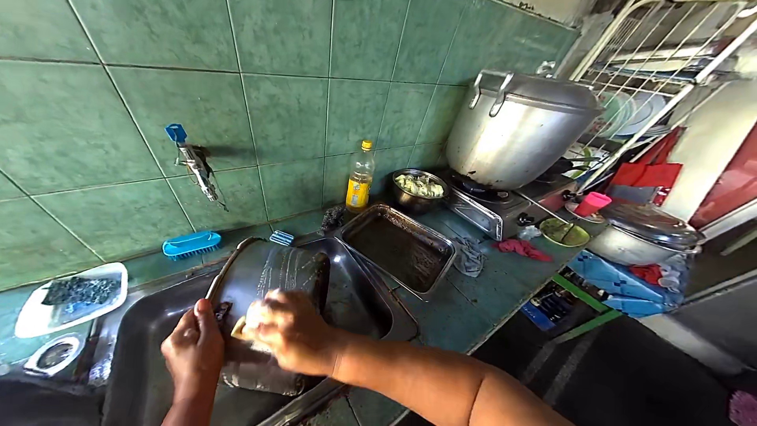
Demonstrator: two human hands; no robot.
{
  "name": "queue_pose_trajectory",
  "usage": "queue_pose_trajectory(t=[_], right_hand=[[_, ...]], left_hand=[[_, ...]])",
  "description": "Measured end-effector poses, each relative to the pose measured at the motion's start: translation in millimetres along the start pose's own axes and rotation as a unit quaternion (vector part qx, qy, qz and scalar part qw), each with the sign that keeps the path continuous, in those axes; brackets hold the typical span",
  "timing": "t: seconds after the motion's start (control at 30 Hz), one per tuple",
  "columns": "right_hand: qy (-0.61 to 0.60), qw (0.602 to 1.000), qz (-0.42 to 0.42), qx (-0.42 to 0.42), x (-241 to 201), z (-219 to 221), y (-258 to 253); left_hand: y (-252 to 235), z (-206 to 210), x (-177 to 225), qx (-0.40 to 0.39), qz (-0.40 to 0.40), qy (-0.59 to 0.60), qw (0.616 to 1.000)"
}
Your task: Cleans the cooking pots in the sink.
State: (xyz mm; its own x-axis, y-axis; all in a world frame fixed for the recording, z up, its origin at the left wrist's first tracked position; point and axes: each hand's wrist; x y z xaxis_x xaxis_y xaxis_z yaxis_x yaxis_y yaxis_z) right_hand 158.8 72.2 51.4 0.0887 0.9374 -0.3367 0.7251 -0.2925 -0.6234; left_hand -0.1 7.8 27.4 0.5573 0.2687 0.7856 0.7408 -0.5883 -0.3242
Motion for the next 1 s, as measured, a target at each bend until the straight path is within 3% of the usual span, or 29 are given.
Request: queue_pose_trajectory(t=[0.07,0.13,0.23,0.3,0.37,0.47,0.57,0.63,0.7,0.8,0.9,1.0], right_hand=[[-0.03,0.996,0.076,0.018,37,-17,-19],[-0.106,0.968,0.229,0.011,87,-34,-38],[-0.207,0.857,0.472,-0.027,159,-31,-37],[-0.229,0.802,0.55,-0.048,177,-24,-27],[-0.201,0.781,0.581,-0.109,179,-26,-39],[-0.162,0.837,0.5,-0.151,136,-32,-75],[-0.029,0.939,0.302,-0.16,33,-17,-95],[0.028,0.979,0.166,-0.118,-15,6,-79],[0.029,0.994,0.074,-0.072,-15,23,-68],[-0.032,0.982,0.154,-0.108,22,18,-97],[-0.015,0.96,0.239,-0.145,37,15,-125],[-0.013,0.981,0.161,-0.111,11,27,-110]], left_hand=[[12,0,-11,0.03,0.013,0.026,0.999],[19,6,-27,0.068,0.008,0.101,0.993],[24,14,-51,0.099,-0.035,0.244,0.964],[24,4,-61,0.053,-0.085,0.285,0.953],[14,-15,-61,-0.04,-0.104,0.279,0.954],[-23,-36,-12,-0.144,-0.074,0.141,0.977],[-59,-27,59,-0.17,-0.129,0.001,0.977],[-75,-15,64,-0.153,-0.155,-0.049,0.975],[-78,-13,52,-0.13,-0.147,-0.1,0.975],[-61,-20,37,-0.104,-0.105,-0.122,0.981],[-54,-25,32,-0.104,-0.102,-0.082,0.986],[-53,-30,30,-0.124,-0.114,-0.021,0.986]])
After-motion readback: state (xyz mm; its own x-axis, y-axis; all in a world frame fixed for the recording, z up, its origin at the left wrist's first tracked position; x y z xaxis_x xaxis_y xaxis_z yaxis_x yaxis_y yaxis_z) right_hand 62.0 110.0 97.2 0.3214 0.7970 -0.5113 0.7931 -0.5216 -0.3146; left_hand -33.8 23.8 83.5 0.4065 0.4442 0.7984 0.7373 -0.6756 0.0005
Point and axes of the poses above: each hand's wrist, its own y-axis away from the middle knuckle, its own z-axis out of the palm, x = y × z, and after that the axes turned 6 degrees about -y, right-handed
